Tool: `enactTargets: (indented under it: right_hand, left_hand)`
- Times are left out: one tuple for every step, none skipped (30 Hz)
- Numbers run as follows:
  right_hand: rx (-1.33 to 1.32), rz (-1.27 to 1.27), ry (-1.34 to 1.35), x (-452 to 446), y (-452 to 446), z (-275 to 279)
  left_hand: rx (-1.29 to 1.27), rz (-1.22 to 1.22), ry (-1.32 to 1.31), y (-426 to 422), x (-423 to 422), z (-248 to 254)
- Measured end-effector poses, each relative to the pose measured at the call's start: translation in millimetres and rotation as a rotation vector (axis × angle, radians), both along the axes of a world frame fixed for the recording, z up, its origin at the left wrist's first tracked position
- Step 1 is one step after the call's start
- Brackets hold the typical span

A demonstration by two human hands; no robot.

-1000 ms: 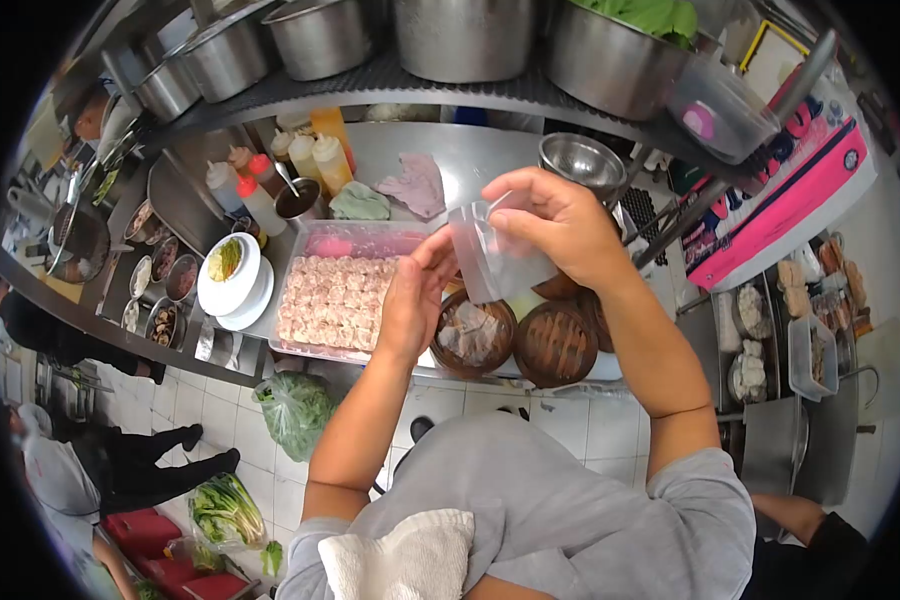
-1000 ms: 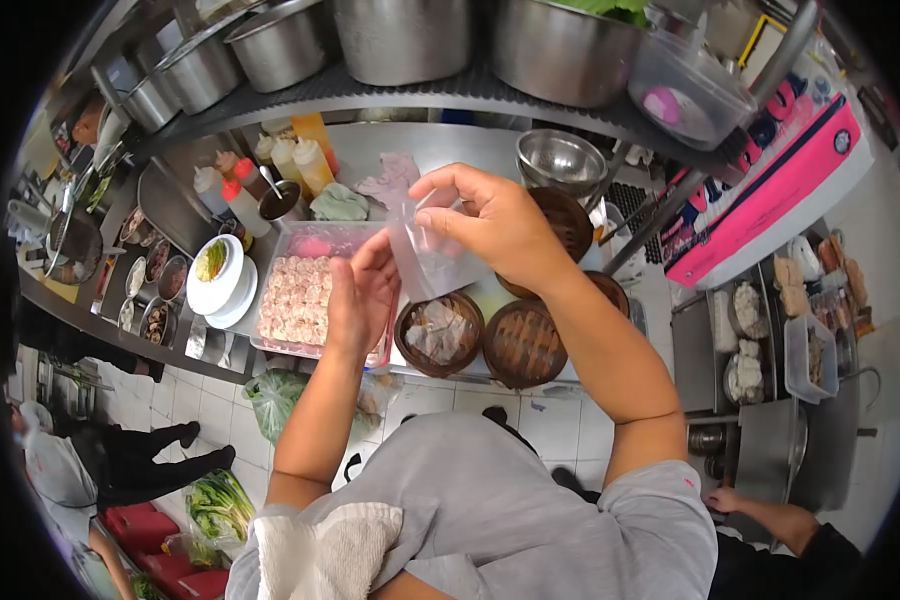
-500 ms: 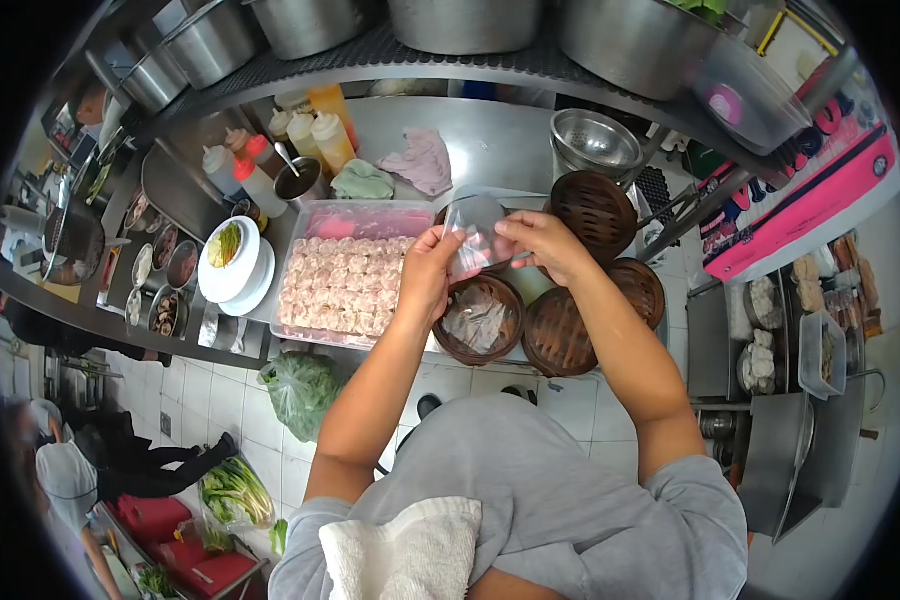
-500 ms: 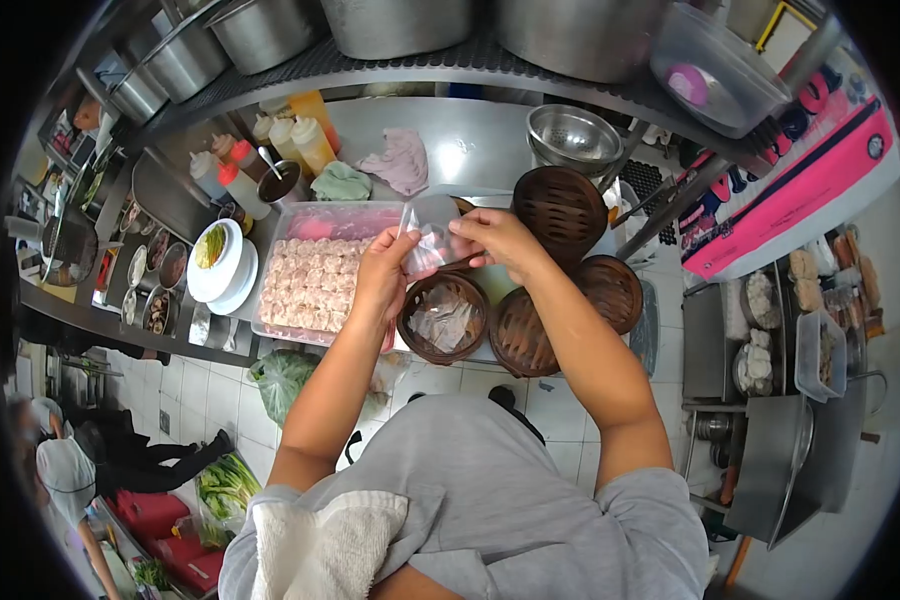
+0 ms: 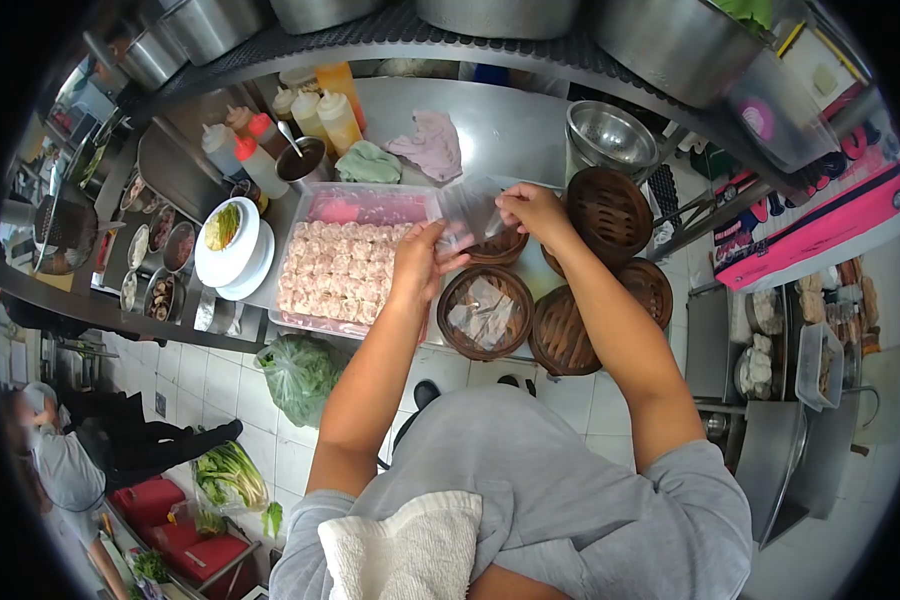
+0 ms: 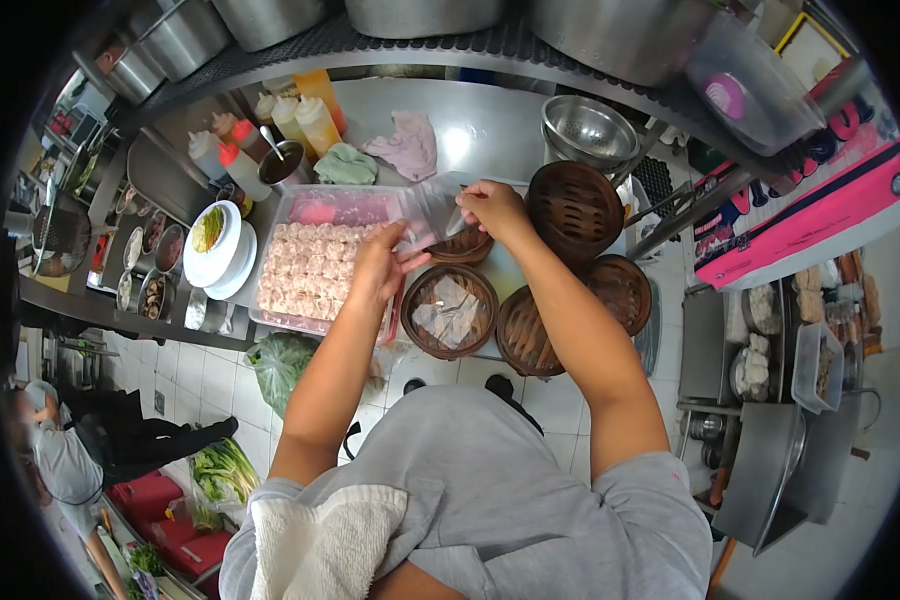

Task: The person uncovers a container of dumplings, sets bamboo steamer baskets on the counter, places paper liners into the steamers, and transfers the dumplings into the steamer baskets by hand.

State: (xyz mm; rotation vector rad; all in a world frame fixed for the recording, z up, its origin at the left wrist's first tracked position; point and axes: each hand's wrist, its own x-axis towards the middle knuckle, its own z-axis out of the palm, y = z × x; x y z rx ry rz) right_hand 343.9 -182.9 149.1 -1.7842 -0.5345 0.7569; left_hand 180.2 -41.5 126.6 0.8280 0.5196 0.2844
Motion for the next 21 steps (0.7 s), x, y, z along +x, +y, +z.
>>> enactTargets:
  right_hand:
    - [-0.033, 0.002, -0.030, 3.6, 3.6, -3.2]
    - [-0.065, 0.004, -0.059, 5.3, 5.6, -7.4]
    - [-0.067, 0.002, -0.056, 2.8, 8.0, -9.1]
    - [-0.058, -0.029, -0.085, 0.0, 11.9, -10.6]
    - [-0.048, -0.059, -0.115, -1.7, 14.6, -11.1]
    - [-0.049, -0.058, -0.115, -0.9, 15.5, -14.8]
    - [-0.035, -0.042, -0.064, -0.1, 16.7, -18.4]
    - [-0.022, -0.025, -0.013, 0.7, 17.7, -21.7]
    - [-0.026, -0.023, -0.013, 2.5, 18.4, -26.1]
    - [-0.062, -0.014, -0.039, 5.3, 18.8, -30.1]
    - [-0.097, -0.005, -0.064, 8.9, 19.5, -33.6]
    - [-0.099, -0.007, -0.064, 10.8, 20.4, -33.5]
    - [-0.179, 0.011, -0.151, 12.3, 21.2, -33.7]
    - [-0.260, 0.029, -0.237, 13.8, 22.0, -34.1]
    - [-0.261, 0.025, -0.235, 16.1, 23.6, -35.9]
    - [-0.350, 0.035, -0.324, 18.1, 25.9, -37.6]
    - [-0.439, 0.046, -0.412, 18.9, 26.9, -40.3]
    - [-0.441, 0.044, -0.410, 17.7, 26.4, -41.8]
    - [-0.497, 0.036, -0.531, 16.7, 26.2, -43.0]
    - [-0.551, 0.028, -0.652, 15.6, 26.5, -44.2]
    - [-0.552, 0.028, -0.651, 15.0, 28.3, -47.9]
  left_hand:
    - [0.049, 0.015, 0.045, 1.8, -0.6, -0.7]
    - [0.045, 0.037, 0.049, 3.0, -2.0, -1.5]
    - [0.043, 0.035, 0.052, 4.5, -3.2, -3.8]
    - [0.035, 0.036, 0.049, 6.5, -4.1, -5.7]
    - [0.027, 0.038, 0.045, 8.4, -4.8, -7.4]
    - [0.026, 0.039, 0.045, 9.5, -5.1, -9.4]
    - [0.026, 0.044, 0.050, 10.4, -5.3, -10.7]
    - [0.025, 0.050, 0.054, 11.2, -5.7, -12.4]
    - [0.021, 0.052, 0.054, 12.6, -7.5, -14.5]
    - [0.023, 0.069, 0.059, 14.6, -10.3, -16.6]
    - [0.026, 0.084, 0.063, 17.3, -12.9, -18.2]
    - [0.024, 0.083, 0.063, 20.4, -16.3, -19.8]
    - [0.027, 0.106, 0.058, 23.6, -21.2, -21.4]
    - [0.030, 0.129, 0.053, 26.4, -26.3, -23.1]
    - [0.029, 0.125, 0.055, 27.9, -31.8, -22.5]
    - [0.025, 0.158, 0.054, 29.3, -37.9, -21.5]
    - [0.022, 0.191, 0.054, 30.3, -43.7, -20.8]
    - [0.023, 0.218, 0.071, 30.9, -48.6, -19.9]
    - [0.022, 0.215, 0.072, 31.0, -53.8, -18.9]
    - [0.029, 0.235, 0.058, 30.6, -59.7, -17.5]
    - [0.038, 0.256, 0.044, 29.2, -64.9, -16.4]
